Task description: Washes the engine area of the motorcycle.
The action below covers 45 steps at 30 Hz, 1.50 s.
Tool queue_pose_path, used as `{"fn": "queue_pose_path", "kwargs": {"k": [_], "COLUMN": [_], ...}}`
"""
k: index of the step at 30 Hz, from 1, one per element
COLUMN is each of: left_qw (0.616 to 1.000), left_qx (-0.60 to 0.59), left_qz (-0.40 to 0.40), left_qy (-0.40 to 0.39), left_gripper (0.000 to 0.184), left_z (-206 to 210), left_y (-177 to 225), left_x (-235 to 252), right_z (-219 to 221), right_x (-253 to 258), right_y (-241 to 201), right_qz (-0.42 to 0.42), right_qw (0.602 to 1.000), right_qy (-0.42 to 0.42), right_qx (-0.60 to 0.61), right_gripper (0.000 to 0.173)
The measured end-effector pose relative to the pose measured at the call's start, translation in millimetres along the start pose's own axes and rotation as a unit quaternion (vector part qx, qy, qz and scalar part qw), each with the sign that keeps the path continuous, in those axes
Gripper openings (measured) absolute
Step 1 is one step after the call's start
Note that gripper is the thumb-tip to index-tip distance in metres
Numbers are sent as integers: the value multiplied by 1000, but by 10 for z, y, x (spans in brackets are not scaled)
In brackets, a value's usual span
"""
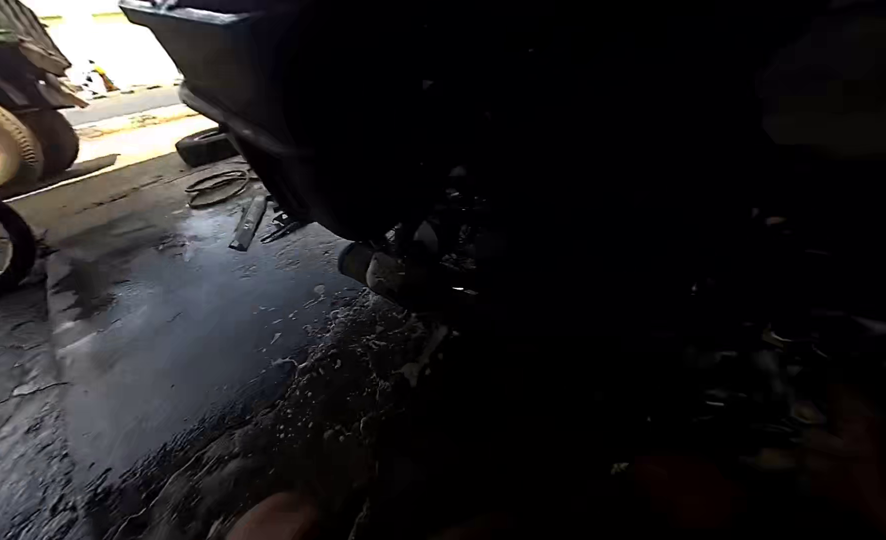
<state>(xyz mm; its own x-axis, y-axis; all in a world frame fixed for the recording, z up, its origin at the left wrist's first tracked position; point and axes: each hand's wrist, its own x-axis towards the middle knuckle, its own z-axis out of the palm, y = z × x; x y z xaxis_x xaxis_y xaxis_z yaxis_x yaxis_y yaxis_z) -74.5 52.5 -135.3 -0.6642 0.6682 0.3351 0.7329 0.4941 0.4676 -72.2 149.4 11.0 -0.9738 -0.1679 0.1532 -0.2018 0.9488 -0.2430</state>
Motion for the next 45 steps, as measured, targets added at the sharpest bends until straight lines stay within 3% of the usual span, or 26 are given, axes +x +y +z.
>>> {"fn": "queue_pose_path", "kwargs": {"k": [1,2,5,9,13,15,20,22,24,26,27,29,31,32,34,35,37,39,40,42,45], "left_qw": [999,994,984,987,988,987,990,989,975,921,873,717,523,459,406,419,530,623,648,666,675], "left_qx": [-36,-83,-151,-152,-146,-152,-124,-100,-170,-321,-411,-605,-735,-761,-762,-722,-566,-465,-452,-461,-493], "left_qz": [-3,-17,-63,-44,-42,-42,-71,-107,-143,-202,-243,-334,-422,-447,-480,-518,-580,-551,-518,-456,-382], "left_qy": [-29,-65,-70,-16,-25,-10,-17,-37,17,85,96,95,91,102,156,189,249,302,329,369,395], "left_gripper": [36,35,33,35,40,42,37,45,51,52,55,49,69,78,67,56,39,37,40,40,31], "left_z": [-139,-286,-356,-195,-188,-158,-191,-240,-132,141,312,626,791,866,963,974,979,864,761,522,150], "left_y": [21,69,121,109,99,98,273,596,949,1188,1247,1233,1113,1018,775,624,289,10,-89,-218,-266], "left_x": [-10,-18,-48,-81,-61,-79,-176,-237,-425,-615,-679,-791,-851,-894,-1028,-1066,-1154,-1259,-1259,-1166,-949], "right_z": [173,234,139,211,180,219,468,402,260,141,121,243,560,762,1164,1329,1553,1646,1663,1611,1270], "right_x": [158,273,285,74,244,265,-296,-529,-745,-945,-1044,-1272,-1494,-1603,-1806,-1881,-1984,-2045,-2045,-1970,-1601], "right_y": [457,649,605,593,583,628,518,518,480,365,292,157,27,-60,-241,-303,-334,-254,-171,-22,92], "right_qz": [-25,16,110,67,129,154,148,150,133,113,120,152,187,203,237,258,312,373,396,385,269], "right_qw": [998,996,991,988,986,980,943,909,877,854,844,837,847,857,873,878,879,872,866,874,931], "right_qy": [47,52,0,28,-5,8,181,266,330,388,409,424,408,385,315,280,223,142,95,44,125], "right_qx": [42,72,70,137,106,123,237,283,322,326,326,311,283,277,286,289,283,284,290,294,215], "right_gripper": [58,60,64,66,76,68,40,39,37,39,41,43,41,40,37,35,31,31,34,40,41]}}
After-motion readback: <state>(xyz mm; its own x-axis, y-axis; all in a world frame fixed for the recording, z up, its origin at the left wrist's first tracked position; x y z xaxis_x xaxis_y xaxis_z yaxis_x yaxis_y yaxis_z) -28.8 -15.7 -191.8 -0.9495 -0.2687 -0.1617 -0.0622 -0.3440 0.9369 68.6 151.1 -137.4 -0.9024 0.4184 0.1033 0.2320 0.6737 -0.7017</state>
